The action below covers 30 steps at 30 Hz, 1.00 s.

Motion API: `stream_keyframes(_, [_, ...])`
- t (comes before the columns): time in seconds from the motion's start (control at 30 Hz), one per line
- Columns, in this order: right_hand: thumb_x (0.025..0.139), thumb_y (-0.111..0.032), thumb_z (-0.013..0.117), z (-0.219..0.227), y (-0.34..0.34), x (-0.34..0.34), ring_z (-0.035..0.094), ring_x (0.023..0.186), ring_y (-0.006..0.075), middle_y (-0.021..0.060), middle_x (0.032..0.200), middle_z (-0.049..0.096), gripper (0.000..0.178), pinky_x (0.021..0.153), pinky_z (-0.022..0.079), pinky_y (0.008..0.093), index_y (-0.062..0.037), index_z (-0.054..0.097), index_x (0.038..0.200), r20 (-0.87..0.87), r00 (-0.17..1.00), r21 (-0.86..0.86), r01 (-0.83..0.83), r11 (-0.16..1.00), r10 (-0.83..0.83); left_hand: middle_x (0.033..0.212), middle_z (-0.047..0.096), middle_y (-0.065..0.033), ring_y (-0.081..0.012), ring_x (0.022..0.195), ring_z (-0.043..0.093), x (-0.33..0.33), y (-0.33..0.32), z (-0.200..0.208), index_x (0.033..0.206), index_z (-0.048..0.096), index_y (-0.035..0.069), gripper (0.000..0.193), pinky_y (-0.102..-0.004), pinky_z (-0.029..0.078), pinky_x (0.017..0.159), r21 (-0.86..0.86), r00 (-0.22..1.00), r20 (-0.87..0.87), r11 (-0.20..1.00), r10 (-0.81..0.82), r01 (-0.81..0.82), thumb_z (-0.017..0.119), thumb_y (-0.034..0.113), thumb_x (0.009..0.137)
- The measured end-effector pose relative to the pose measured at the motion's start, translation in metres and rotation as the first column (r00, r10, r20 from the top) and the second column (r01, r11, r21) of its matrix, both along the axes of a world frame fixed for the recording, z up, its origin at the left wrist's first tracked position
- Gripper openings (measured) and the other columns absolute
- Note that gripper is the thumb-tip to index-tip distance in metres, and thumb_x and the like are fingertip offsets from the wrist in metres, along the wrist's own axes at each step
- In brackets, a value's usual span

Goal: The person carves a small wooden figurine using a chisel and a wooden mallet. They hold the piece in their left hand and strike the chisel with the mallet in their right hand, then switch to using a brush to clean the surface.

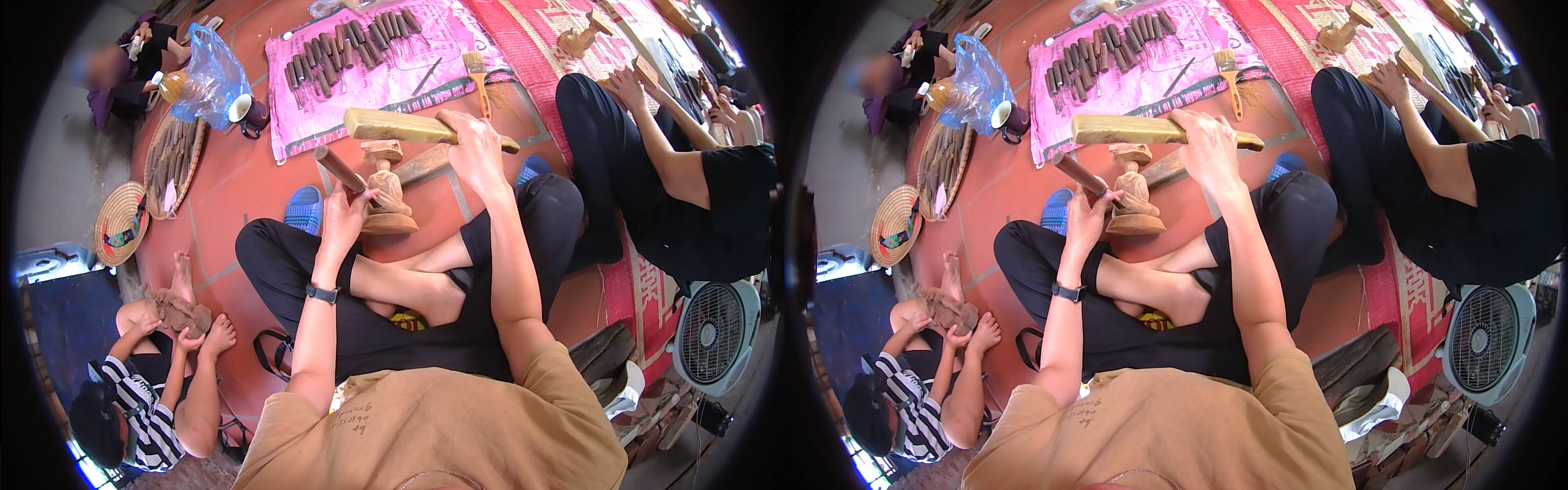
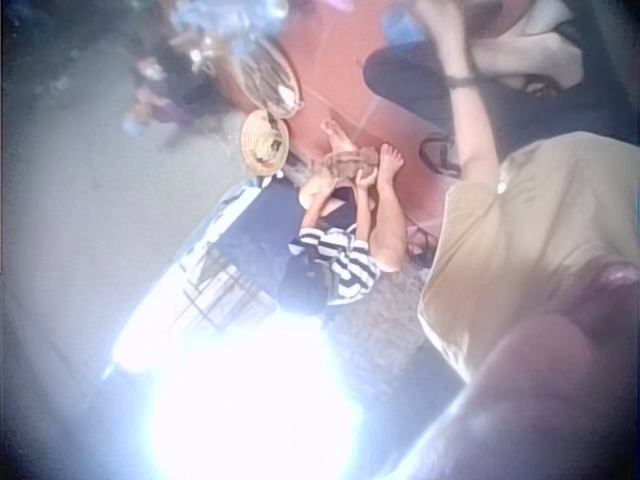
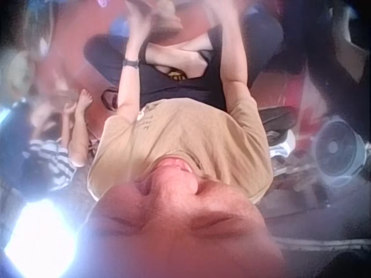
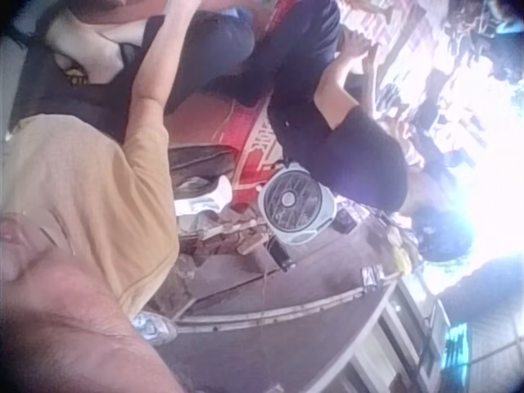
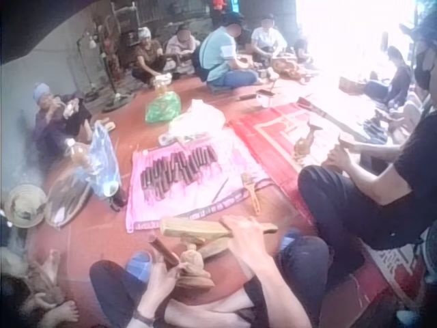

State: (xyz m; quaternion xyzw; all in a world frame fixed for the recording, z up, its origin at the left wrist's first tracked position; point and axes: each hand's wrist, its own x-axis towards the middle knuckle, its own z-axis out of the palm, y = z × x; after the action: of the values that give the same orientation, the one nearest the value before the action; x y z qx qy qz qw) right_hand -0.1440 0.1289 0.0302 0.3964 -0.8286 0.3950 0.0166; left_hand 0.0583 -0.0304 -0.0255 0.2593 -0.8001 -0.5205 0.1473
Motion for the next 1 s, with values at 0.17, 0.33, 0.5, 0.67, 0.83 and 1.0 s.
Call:
stream_keyframes(0.17, [0.076,0.006,0.055,0.000,-0.004,0.004,0.063,0.101,0.0364,0.0129,0.100,0.069,0.030,0.089,0.047,0.0444,-0.0063,0.064,0.102,-0.005,1.000,0.009,-0.016,1.000,0.016,0.087,0.071,-0.0221,-0.0350,0.087,0.072,-0.005,0.011,0.002,0.110,0.057,-0.005,0.025,-0.0413,0.055,0.072,-0.089,0.997,0.071,0.996,0.019,-0.013,0.068,0.007,0.090])
stream_keyframes(0.33, [0.074,0.006,0.056,0.002,-0.007,0.007,0.063,0.102,0.0348,0.0134,0.100,0.070,0.031,0.090,0.046,0.0447,-0.0059,0.065,0.101,0.125,0.992,-0.013,0.020,1.000,-0.018,0.086,0.070,-0.0225,-0.0401,0.088,0.069,-0.006,0.012,0.009,0.113,0.057,-0.001,0.026,-0.0464,0.053,0.072,-0.195,0.990,0.141,0.980,-0.022,0.049,0.067,0.007,0.090])
stream_keyframes(0.5, [0.071,0.003,0.063,-0.009,-0.012,0.006,0.064,0.104,0.0307,0.0126,0.102,0.071,0.033,0.091,0.044,0.0462,-0.0069,0.068,0.102,0.014,1.000,-0.094,0.024,0.995,-0.022,0.085,0.069,-0.0228,-0.0428,0.087,0.066,-0.012,0.012,0.013,0.112,0.057,0.001,0.026,-0.0484,0.051,0.072,-0.272,0.978,0.202,0.955,-0.061,0.115,0.067,0.007,0.089])
stream_keyframes(0.67, [0.076,0.005,0.057,0.000,-0.002,0.004,0.063,0.099,0.0354,0.0141,0.098,0.069,0.029,0.086,0.046,0.0436,-0.0043,0.066,0.103,-0.108,0.992,0.051,-0.053,0.997,0.058,0.082,0.071,-0.0201,-0.0359,0.083,0.071,-0.006,0.005,-0.002,0.108,0.054,-0.003,0.021,-0.0428,0.053,0.068,-0.141,0.994,0.083,0.987,-0.066,0.077,0.065,0.005,0.091])
stream_keyframes(0.83, [0.075,0.005,0.056,-0.010,-0.001,-0.001,0.063,0.102,0.0323,0.0132,0.101,0.069,0.031,0.089,0.045,0.0426,-0.0056,0.065,0.103,-0.010,1.000,0.007,0.010,1.000,-0.010,0.091,0.066,-0.0085,-0.0238,0.097,0.072,0.008,-0.017,-0.004,0.108,0.048,0.002,0.010,-0.0264,0.056,0.079,0.336,0.991,-0.055,0.937,0.122,-0.097,0.051,-0.003,0.099])
stream_keyframes(1.0, [0.075,0.006,0.054,-0.002,-0.003,0.001,0.063,0.102,0.0329,0.0126,0.100,0.069,0.030,0.089,0.045,0.0434,-0.0053,0.064,0.101,-0.018,0.999,0.050,-0.027,0.998,0.028,0.093,0.066,-0.0079,-0.0225,0.101,0.071,0.014,-0.001,-0.014,0.109,0.049,0.002,0.014,-0.0255,0.054,0.075,0.270,0.986,-0.101,0.958,0.129,-0.098,0.053,-0.005,0.097])
